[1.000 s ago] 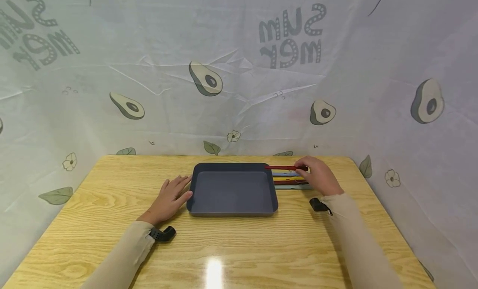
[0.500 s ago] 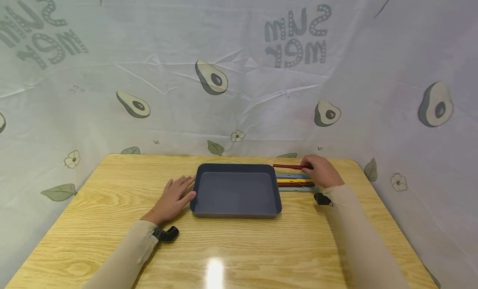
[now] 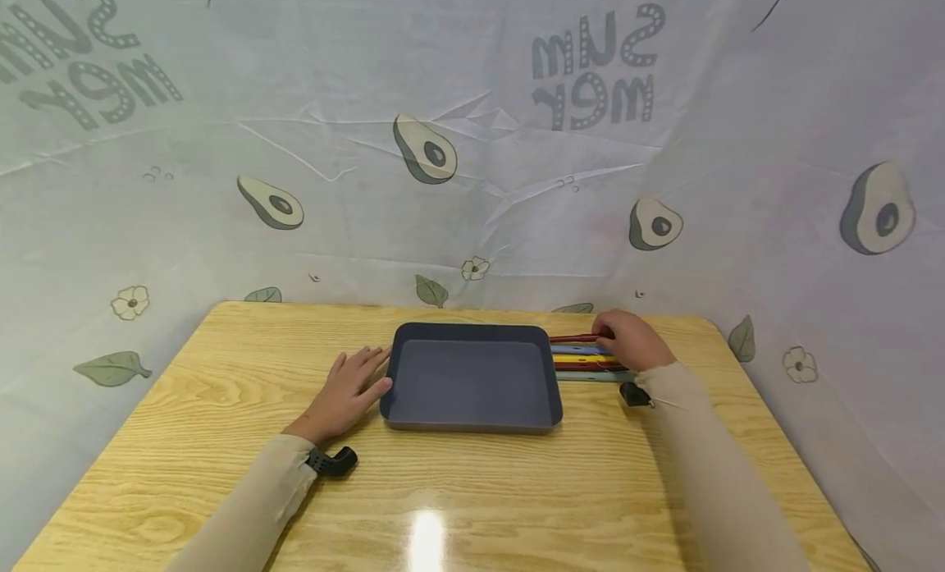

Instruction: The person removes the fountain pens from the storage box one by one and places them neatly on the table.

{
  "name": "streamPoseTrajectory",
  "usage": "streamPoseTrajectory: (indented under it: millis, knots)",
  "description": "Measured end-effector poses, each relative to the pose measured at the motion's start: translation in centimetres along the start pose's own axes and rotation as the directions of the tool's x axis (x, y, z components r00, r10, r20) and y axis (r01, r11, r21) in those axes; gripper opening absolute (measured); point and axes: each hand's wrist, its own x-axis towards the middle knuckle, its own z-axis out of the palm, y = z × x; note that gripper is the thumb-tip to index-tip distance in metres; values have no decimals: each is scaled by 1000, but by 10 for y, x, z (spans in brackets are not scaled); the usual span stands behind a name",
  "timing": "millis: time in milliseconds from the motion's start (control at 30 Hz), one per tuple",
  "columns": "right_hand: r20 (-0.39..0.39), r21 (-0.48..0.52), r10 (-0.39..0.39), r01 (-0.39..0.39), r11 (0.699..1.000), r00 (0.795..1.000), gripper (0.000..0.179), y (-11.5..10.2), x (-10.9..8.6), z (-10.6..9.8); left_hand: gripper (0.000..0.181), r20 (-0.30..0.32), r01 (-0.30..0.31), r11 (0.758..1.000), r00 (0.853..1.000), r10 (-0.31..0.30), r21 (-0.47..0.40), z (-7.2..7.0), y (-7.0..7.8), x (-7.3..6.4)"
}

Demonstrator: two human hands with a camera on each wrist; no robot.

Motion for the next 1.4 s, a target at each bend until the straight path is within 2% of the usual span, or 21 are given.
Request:
streamPoseTrajectory:
  millis: [300, 567, 767, 967, 1200, 1400]
  knots:
    - [47, 20, -2, 1, 1000, 999, 24, 0, 3, 3, 66, 3, 9, 1000, 1000, -9, 1, 1, -1, 1]
    - [54, 6, -15, 15, 1000, 998, 21, -4, 2, 1, 66, 4, 4, 1000, 1000, -4, -16, 1, 3, 2]
    - [-14, 14, 29, -29, 999, 999, 16, -11, -6, -2, 66, 4, 7, 1000, 1000, -7, -4, 1, 2, 1]
    - [-116, 81, 51, -42, 996, 992, 15, -26, -20, -1, 66, 11, 4, 1000, 1000, -4, -10, 0, 1, -1]
    - [-242, 173, 66, -23, 985, 968, 17, -50, -38, 8, 67, 0, -4, 1000, 1000, 4, -8, 1, -3, -1]
    - [-311, 217, 79, -11, 976, 947, 17, -65, -48, 14, 66, -1, -12, 1000, 1000, 12, 11, 0, -2, 2]
